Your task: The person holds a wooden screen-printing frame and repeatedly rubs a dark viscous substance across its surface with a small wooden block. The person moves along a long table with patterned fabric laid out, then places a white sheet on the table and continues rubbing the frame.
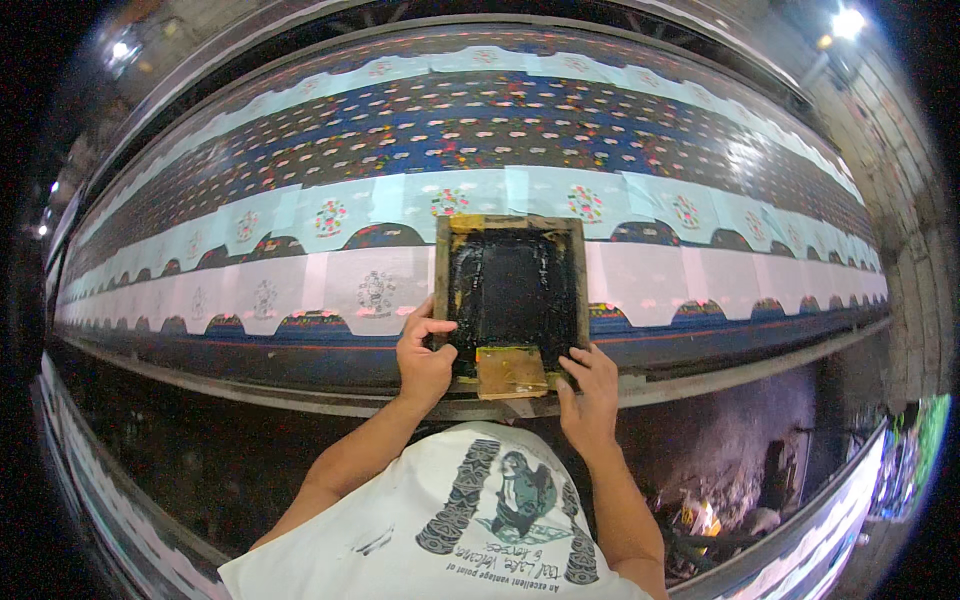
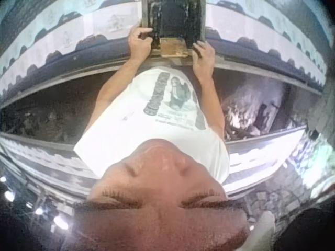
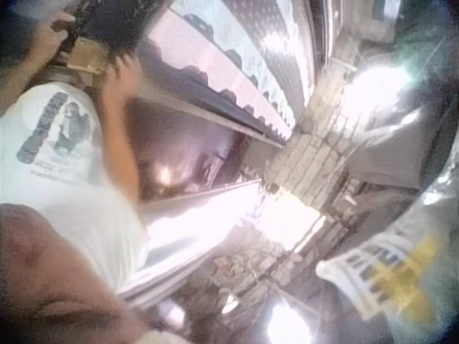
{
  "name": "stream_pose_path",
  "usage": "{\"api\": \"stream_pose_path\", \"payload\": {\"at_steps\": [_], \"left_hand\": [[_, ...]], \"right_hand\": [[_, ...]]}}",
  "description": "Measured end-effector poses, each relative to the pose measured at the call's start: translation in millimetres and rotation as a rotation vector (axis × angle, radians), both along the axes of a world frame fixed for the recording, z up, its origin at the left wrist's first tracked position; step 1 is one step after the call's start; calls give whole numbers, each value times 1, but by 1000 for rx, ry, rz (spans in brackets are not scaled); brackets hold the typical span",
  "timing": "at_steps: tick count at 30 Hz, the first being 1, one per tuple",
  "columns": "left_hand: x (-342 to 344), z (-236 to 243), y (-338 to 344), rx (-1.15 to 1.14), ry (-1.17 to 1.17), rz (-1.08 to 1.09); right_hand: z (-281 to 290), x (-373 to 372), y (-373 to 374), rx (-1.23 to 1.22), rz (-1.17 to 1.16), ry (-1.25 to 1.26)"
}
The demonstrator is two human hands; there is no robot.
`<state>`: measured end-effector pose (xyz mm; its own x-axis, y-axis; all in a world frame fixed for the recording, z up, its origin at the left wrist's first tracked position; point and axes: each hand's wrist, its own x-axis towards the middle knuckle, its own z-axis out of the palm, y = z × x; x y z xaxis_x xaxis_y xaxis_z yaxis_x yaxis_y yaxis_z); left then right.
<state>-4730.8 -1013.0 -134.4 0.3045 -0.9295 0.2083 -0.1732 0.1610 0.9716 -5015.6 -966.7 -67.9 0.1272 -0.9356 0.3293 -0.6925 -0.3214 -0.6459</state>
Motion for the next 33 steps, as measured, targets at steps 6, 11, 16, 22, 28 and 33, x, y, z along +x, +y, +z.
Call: {"api": "stream_pose_path", "payload": {"at_steps": [6, 11, 16, 22, 28, 33], "left_hand": [[-8, 0, -1, 42, -37, -2], [-14, 2, -3, 108, 42, -3], [-18, 4, -4, 151, 80, 5], [-17, -5, -5, 176, 45, -20], [-15, -4, -6, 198, 100, -77], [-15, 1, -3, 194, 29, -57]], "right_hand": [[22, 17, -12, -90, 398, 177], [36, 39, -33, -50, 519, 342], [73, 36, -68, 171, 646, 482], [80, 37, -163, 381, 730, 420], [60, 55, -233, 162, 575, 370], [43, 58, -236, 116, 500, 362]]}}
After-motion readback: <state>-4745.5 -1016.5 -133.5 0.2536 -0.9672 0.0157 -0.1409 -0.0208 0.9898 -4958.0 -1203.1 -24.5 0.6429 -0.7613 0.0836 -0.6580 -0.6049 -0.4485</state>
